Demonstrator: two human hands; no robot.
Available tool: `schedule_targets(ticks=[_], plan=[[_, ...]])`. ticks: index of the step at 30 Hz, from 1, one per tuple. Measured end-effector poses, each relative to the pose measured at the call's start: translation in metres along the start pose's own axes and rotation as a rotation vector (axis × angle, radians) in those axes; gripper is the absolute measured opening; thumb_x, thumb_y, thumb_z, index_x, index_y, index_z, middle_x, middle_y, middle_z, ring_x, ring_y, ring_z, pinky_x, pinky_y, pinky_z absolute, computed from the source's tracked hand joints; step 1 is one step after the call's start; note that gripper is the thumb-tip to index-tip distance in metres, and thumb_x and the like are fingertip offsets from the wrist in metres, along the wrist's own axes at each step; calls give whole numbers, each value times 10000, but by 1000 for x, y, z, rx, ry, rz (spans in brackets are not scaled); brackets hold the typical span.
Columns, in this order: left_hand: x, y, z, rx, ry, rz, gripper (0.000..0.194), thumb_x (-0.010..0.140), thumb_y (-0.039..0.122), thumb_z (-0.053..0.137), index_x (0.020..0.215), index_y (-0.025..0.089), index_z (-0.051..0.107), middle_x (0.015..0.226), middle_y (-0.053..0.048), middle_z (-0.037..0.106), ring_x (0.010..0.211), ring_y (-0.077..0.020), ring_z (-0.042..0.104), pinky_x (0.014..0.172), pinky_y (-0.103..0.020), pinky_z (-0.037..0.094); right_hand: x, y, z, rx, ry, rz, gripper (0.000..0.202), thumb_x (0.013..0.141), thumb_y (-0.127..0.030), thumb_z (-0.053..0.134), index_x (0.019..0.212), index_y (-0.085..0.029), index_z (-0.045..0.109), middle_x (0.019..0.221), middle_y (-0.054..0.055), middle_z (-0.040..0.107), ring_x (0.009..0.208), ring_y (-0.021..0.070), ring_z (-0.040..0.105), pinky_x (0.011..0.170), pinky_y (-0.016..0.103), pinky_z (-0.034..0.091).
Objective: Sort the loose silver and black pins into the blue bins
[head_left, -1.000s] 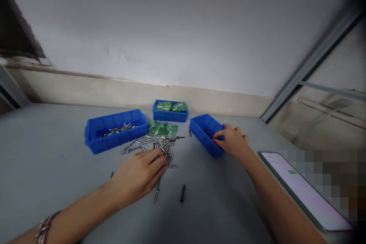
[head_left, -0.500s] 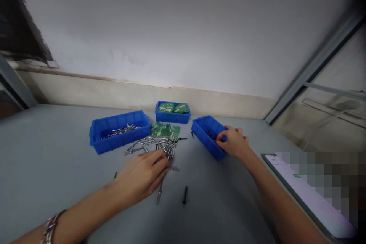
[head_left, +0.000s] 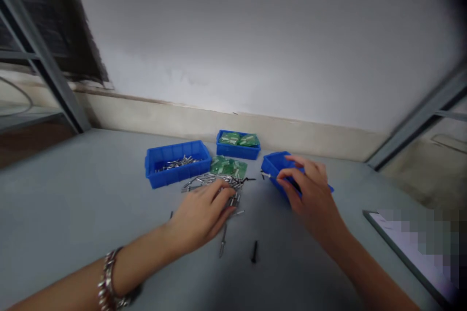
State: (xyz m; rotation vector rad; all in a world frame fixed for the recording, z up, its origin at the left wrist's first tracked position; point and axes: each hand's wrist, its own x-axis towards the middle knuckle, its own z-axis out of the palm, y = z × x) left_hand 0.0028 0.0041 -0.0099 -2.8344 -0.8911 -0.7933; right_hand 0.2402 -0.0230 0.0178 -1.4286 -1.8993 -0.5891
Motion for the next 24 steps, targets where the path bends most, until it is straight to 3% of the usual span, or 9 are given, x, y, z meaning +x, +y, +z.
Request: schedule_targets(ticks=[4,7,19,24], plan=[[-2,0,-1,-18,99,-5,206,897,261,383,1068,157,431,1022,-99,516,844,-204,552,688,-343,504,-11,-31,8,84,-50,-186,133,869,-193,448,802,-193,562,1069,114,528,939,246,468,761,412,395],[-1,1,-2,-22,115,9,186,901,259,370,1021,156,467,981,-91,525,813,-201,556,656,-346,509,-18,-42,15,137,-102,-174,139,873,-183,441,801,-181,561,1043,121,536,940,244,467,763,401,398],[-1,-1,-2,12,117,52,231,922,245,311,912,149,521,923,-81,532,738,-170,543,595,-300,487,-19,-44,18,193,-146,-187,197,903,-212,381,808,-206,554,947,79,604,881,214,506,713,347,392],[-1,-1,-2,-16,130,21,201,924,231,318,919,150,501,923,-71,540,753,-167,547,618,-296,489,-19,-39,18,176,-236,-233,173,903,-238,407,883,-195,572,876,46,636,843,207,519,702,332,350]])
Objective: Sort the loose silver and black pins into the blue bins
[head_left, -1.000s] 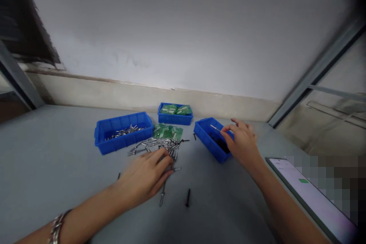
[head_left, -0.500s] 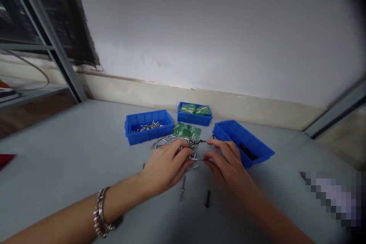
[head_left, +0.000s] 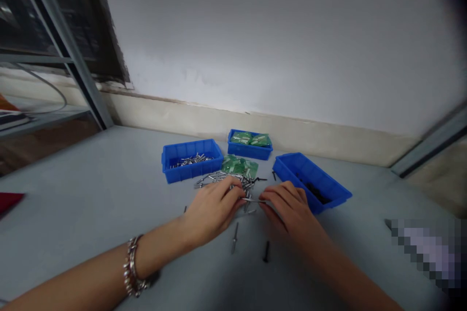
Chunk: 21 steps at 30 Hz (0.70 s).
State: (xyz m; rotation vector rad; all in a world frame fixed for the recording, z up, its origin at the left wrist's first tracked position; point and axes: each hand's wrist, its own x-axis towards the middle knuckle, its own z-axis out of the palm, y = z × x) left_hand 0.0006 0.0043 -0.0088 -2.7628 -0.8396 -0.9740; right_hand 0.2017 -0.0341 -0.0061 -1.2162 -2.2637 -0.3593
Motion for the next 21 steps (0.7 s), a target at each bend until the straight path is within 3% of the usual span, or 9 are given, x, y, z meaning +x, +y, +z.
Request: schedule_targets(ticks=[3,10,21], plan=[[0,0,0,-11,-4,-9,200,926,229,314,917,151,498,928,-71,538,760,-164,549,622,-290,488,-1,2,0,-10,-38,-13,180,902,-226,410,855,-196,582,868,41,635,834,202,516,694,329,330],[-1,-1,2,13,31,-2,194,916,198,317,909,142,503,916,-72,536,748,-155,544,595,-272,474,-2,5,2,-15,-9,-40,153,893,-223,431,873,-194,580,866,41,630,824,190,519,696,320,320],[0,0,0,2,-11,-21,209,924,245,322,915,139,503,932,-76,527,756,-154,547,610,-277,486,1,0,-2,62,15,-14,198,906,-210,392,867,-208,586,828,39,634,769,178,522,659,314,342]])
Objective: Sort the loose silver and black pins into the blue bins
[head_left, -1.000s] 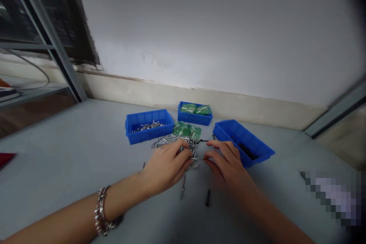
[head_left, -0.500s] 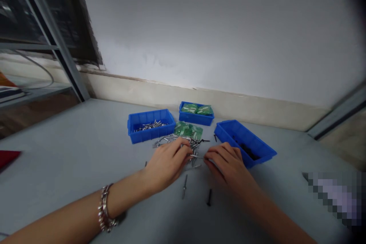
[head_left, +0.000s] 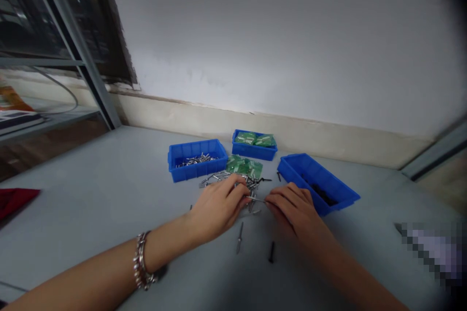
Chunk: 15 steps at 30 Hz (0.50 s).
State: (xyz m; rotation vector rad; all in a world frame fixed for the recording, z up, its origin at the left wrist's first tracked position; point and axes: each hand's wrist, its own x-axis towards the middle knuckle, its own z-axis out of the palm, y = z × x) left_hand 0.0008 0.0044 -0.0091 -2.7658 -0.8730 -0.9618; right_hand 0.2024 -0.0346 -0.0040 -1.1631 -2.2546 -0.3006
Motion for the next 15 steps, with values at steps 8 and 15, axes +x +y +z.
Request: schedule_targets(ticks=[8,15], plan=[[1,0,-2,-35,-21,19,231,928,222,283,917,142,500,933,-78,533,755,-159,544,618,-285,489,1,-4,-3,10,-9,-12,212,898,-195,385,842,-188,589,792,48,618,770,188,526,675,321,384],[1,0,-4,-30,-73,36,241,924,239,291,899,143,510,952,-89,520,761,-161,533,633,-290,483,1,-7,0,-5,-141,-14,248,889,-162,359,833,-190,599,766,47,614,744,197,555,663,338,421]])
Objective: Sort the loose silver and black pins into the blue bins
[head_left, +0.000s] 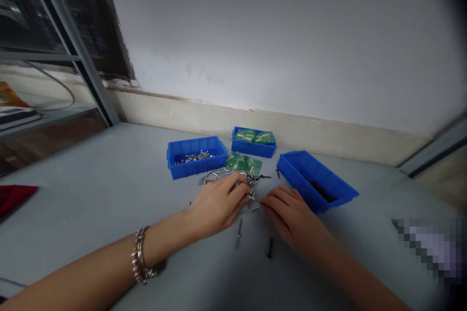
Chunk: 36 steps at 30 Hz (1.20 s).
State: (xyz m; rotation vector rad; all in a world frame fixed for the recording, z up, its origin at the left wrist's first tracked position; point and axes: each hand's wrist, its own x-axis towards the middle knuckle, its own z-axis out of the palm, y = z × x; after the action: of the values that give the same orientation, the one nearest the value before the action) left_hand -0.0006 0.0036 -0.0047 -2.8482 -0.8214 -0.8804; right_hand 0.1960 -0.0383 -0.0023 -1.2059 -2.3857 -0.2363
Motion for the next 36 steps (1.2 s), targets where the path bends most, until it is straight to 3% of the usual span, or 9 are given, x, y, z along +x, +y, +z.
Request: schedule_targets(ticks=[5,9,14,18,23,27,31,36], plan=[[0,-1,1,1,-70,-12,251,915,247,297,881,142,522,933,-85,513,741,-162,524,605,-284,470,0,1,-4,53,33,55,252,903,-196,348,824,-209,586,761,30,618,753,180,559,683,324,411],[5,-16,-13,54,-20,-42,253,920,255,297,878,147,522,961,-76,512,736,-149,529,628,-280,463,-2,17,-7,-53,132,151,213,891,-275,382,864,-200,579,801,47,632,779,213,551,688,357,388],[9,-53,-35,321,228,-390,254,923,294,329,899,142,531,990,-74,511,746,-147,538,661,-277,445,-9,55,-16,-292,204,546,265,826,-373,420,911,-180,581,832,91,627,808,269,564,623,358,391],[7,-68,-37,485,178,-557,298,922,336,337,871,140,555,934,-72,544,665,-146,541,577,-255,403,-16,72,-15,-177,59,786,325,787,-453,466,964,-200,568,708,41,633,657,233,591,529,308,377],[5,-71,-30,576,31,-633,354,921,357,315,871,137,588,899,-74,564,662,-164,560,549,-253,385,-20,71,-8,-309,-105,642,210,796,-295,457,894,-187,609,819,84,642,768,250,600,564,310,379],[6,-73,-28,585,-24,-693,330,911,357,339,873,157,599,914,-69,576,691,-185,578,551,-262,384,-15,63,-16,-343,-222,692,166,784,-219,474,855,-182,620,821,78,625,754,235,595,562,295,363],[6,-75,-29,584,11,-696,321,914,357,342,867,165,596,922,-59,581,693,-183,579,547,-267,374,-12,58,-26,-360,-326,735,141,778,-211,495,825,-196,627,822,68,601,734,229,587,522,284,332],[7,-73,-32,585,73,-685,317,918,362,343,893,165,590,927,-52,571,716,-173,576,549,-256,361,-13,58,-28,-390,-358,623,110,734,-179,532,789,-207,623,861,62,544,720,205,573,478,259,308]])
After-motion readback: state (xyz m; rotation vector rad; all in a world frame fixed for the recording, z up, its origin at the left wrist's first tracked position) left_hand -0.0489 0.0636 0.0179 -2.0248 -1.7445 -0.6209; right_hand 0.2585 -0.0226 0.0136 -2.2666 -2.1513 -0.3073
